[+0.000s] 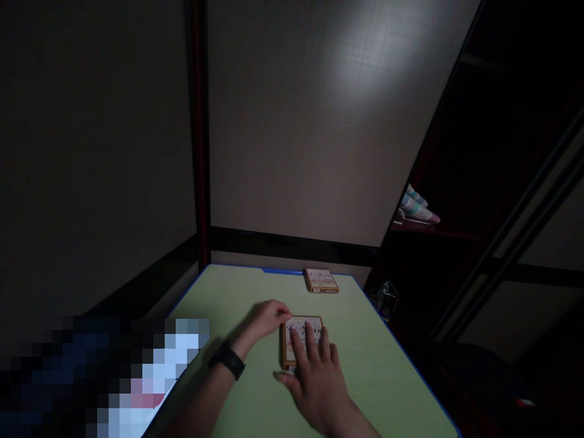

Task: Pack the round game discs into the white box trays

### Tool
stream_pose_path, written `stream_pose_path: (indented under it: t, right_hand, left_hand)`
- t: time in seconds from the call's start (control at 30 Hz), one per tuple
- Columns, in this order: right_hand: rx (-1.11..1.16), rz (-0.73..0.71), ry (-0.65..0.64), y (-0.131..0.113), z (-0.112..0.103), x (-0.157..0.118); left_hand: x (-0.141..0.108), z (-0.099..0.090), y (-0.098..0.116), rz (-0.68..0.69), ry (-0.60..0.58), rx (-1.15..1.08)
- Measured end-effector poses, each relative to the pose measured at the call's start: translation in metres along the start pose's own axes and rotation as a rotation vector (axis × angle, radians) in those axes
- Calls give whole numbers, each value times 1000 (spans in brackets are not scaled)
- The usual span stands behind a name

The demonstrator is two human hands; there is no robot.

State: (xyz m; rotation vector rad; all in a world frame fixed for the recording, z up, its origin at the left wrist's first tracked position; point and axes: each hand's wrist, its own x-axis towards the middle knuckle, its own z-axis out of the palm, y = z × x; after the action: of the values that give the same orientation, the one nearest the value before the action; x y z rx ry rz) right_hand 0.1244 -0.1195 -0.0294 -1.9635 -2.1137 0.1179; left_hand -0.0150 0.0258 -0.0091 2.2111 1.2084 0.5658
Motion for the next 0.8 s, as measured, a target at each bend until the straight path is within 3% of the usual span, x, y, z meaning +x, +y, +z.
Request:
stream_pose_path:
  t: [0.2,0.33,0.53,0.7,0.8]
  right_hand:
    - [135,-138,-9,20,-13,-1]
    - [148,-88,-29,38,-19,-2]
    - [202,-170,4,55,-4,-2]
    - [582,-180,-135,66,-20,10]
    - [940,-63,-118,72,-30,22]
  left_hand:
    - [-5,1,4,41,41,148]
    - [-18,5,23,101,107,400]
    - [-43,42,30,239,190,462]
    - [-51,60,21,187,164,453]
    - [-51,60,20,183,162,447]
